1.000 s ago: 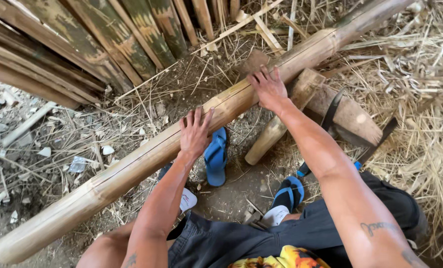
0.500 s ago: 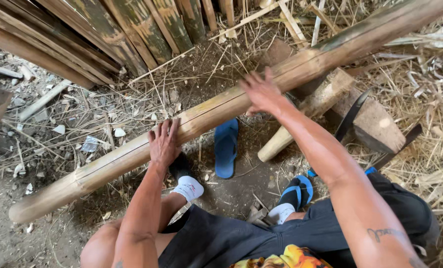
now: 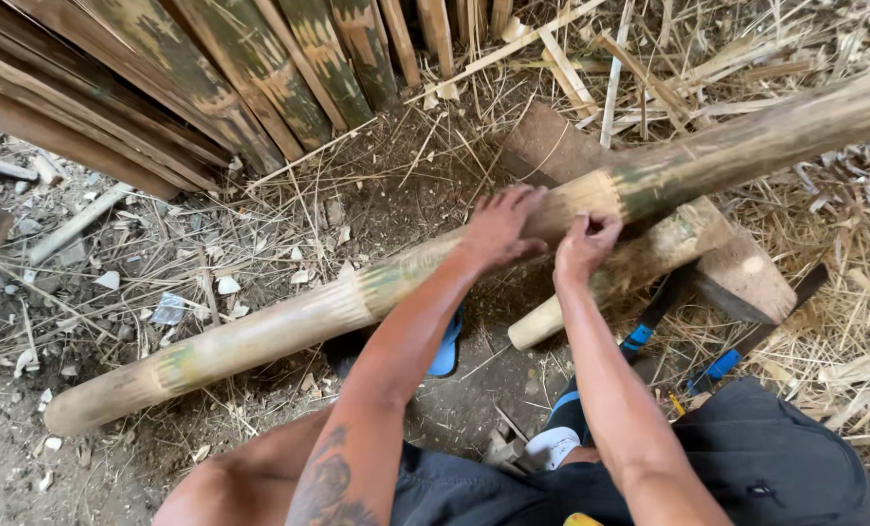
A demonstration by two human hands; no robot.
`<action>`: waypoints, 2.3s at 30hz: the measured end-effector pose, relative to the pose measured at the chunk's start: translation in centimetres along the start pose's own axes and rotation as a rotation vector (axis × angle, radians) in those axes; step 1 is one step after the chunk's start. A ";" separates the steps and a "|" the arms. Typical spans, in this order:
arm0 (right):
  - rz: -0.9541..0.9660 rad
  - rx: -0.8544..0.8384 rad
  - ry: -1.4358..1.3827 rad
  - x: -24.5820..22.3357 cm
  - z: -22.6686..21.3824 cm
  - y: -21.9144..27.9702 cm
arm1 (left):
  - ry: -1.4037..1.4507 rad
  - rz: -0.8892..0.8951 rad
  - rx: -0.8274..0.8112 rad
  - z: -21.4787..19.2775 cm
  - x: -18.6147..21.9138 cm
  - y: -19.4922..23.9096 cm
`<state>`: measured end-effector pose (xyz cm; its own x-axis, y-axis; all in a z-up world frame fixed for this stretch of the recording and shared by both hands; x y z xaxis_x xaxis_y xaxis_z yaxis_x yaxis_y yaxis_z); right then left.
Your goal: The person uses a knife and a wooden mallet to shape a bamboo pole. They repeatedly strike the knife with the mallet to carve and smooth the bamboo, occasionally rotating the pole to work on different sections.
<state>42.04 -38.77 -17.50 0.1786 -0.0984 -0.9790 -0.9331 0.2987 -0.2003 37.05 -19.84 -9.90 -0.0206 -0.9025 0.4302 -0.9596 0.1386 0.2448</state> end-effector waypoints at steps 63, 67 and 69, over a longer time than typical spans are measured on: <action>1.340 -0.603 -0.313 6.9 13.3 32.3 | -0.206 -0.622 -0.739 3.1 -23.4 23.1; 0.904 -1.271 -0.039 8.8 11.1 32.3 | -0.052 -0.639 -0.750 1.9 -27.1 23.0; 0.850 -0.973 -0.283 9.9 7.9 25.4 | -0.030 -0.525 -0.588 1.7 -24.3 16.8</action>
<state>22.57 -24.66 -32.55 -0.6216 0.0155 -0.7832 -0.6068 -0.6419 0.4689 20.93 3.74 -17.67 0.3782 -0.9192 0.1093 -0.5402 -0.1233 0.8325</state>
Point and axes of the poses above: each hand's wrist, its own y-axis away from the middle knuckle, its own z-axis out of the palm, x = y × z, the point moved 10 cm from there along -y, towards the middle knuckle, and after that the axes turned 9 degrees about -y, right-handed, at the moved point
